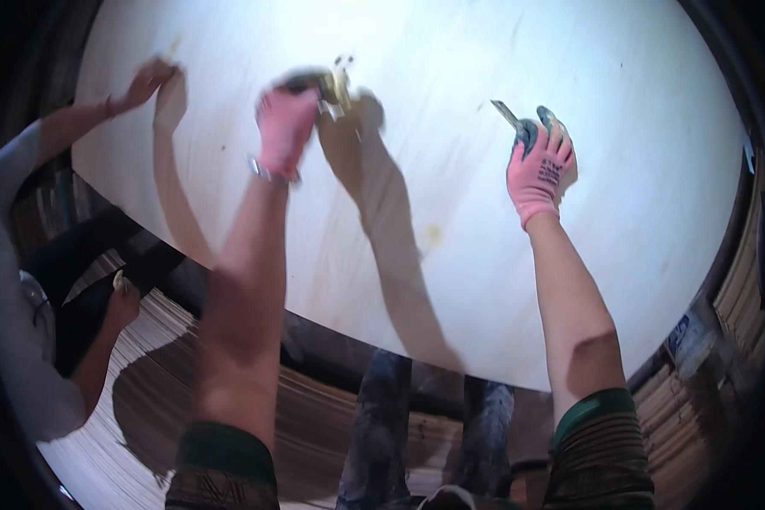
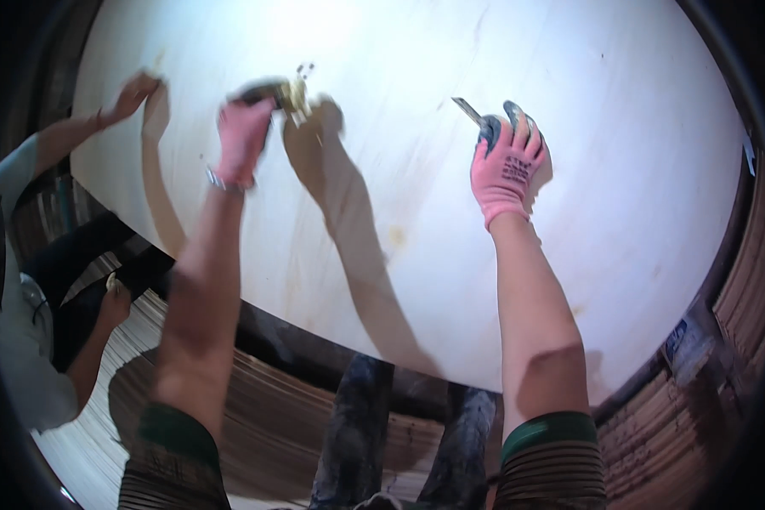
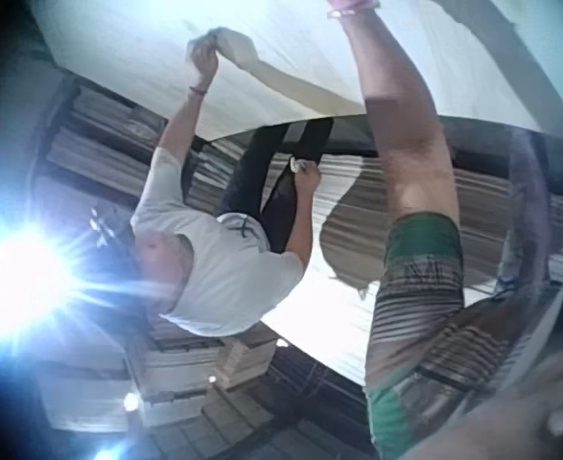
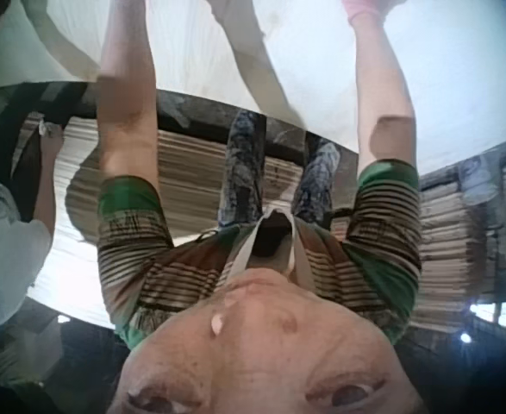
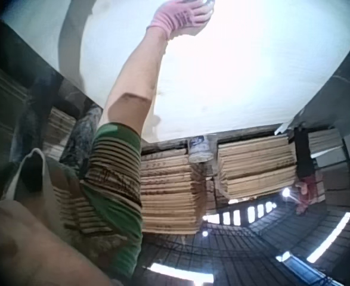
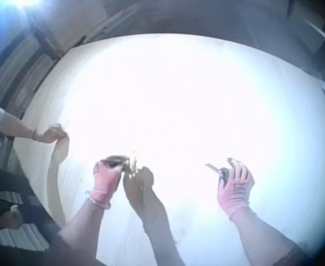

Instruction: The person applies filler to plywood sheets using a scraper and a lump of putty, then lifts and stacks the sheets with another person.

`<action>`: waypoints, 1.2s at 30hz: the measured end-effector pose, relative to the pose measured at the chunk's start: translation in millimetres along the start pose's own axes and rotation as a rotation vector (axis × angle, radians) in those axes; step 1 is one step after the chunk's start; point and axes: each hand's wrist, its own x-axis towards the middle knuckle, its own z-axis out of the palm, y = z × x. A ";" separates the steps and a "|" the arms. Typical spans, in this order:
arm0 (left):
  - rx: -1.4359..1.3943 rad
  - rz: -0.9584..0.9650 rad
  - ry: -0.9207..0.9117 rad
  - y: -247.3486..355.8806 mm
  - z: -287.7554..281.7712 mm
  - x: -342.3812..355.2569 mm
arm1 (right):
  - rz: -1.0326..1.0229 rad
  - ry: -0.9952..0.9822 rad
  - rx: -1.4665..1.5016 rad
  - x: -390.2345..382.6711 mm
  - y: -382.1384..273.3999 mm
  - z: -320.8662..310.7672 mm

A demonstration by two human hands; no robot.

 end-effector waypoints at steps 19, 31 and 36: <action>-0.008 -0.226 -0.152 -26.3 -21.8 -213.9 | 0.005 -0.012 -0.097 -4.5 -27.5 4.3; -0.004 -0.729 0.051 -101.9 -111.2 -493.4 | 0.214 -0.153 0.700 85.8 -121.7 17.3; -0.065 -0.766 0.257 -121.2 -125.3 -447.4 | -0.588 -0.219 0.281 11.4 -277.4 71.8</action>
